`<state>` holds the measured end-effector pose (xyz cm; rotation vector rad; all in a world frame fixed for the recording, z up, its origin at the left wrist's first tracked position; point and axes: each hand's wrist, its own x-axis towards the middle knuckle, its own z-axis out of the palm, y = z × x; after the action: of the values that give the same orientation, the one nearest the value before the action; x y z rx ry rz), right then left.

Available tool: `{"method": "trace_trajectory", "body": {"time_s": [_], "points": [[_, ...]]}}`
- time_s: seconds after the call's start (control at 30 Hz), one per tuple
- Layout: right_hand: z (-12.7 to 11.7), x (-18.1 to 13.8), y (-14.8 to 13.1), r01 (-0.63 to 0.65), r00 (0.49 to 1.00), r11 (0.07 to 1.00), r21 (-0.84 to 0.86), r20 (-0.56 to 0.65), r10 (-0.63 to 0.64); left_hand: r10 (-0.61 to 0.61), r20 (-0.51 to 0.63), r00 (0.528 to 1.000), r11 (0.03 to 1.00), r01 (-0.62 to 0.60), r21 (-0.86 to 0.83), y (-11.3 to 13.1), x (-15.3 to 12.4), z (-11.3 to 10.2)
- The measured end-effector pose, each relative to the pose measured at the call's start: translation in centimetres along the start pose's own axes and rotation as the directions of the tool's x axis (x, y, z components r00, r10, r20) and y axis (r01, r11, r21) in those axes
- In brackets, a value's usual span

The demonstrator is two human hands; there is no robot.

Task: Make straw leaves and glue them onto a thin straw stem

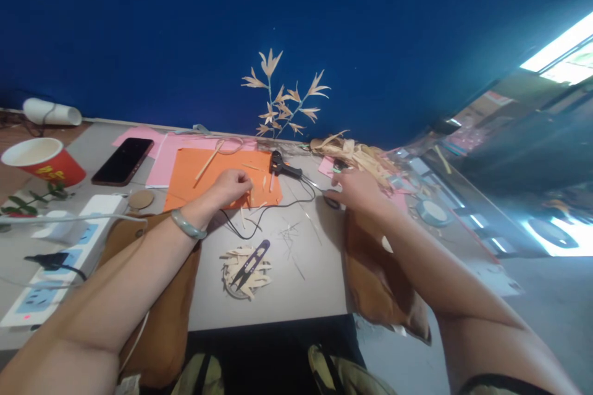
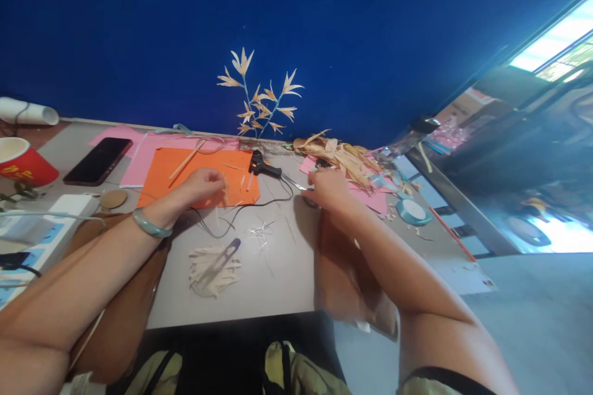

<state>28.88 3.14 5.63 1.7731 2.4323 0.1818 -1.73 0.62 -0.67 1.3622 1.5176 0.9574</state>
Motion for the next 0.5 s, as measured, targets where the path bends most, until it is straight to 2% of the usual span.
{"method": "trace_trajectory", "body": {"time_s": [0.1,0.17,0.23,0.33,0.5], "points": [[-0.5,0.3,-2.8,0.175,0.983,0.956,0.236,-0.095,-0.156,-0.049,0.070,0.996,0.993,0.056,-0.106,0.2,-0.2,0.0],[-0.5,0.8,-5.2,0.286,0.958,0.858,0.426,-0.147,-0.247,-0.067,0.131,0.989,0.977,0.092,-0.191,0.4,-0.4,0.0],[-0.2,1.7,-7.7,0.369,0.929,0.754,0.543,-0.193,-0.315,-0.066,0.167,0.984,0.963,0.106,-0.246,0.7,-0.6,0.0],[0.6,3.5,-10.9,0.442,0.894,0.678,0.588,-0.227,-0.386,-0.055,0.185,0.981,0.956,0.105,-0.272,0.9,-0.7,0.1],[1.8,5.5,-13.4,0.427,0.900,0.682,0.595,-0.201,-0.388,-0.080,0.132,0.988,0.958,0.113,-0.264,0.9,-0.3,0.0]]}}
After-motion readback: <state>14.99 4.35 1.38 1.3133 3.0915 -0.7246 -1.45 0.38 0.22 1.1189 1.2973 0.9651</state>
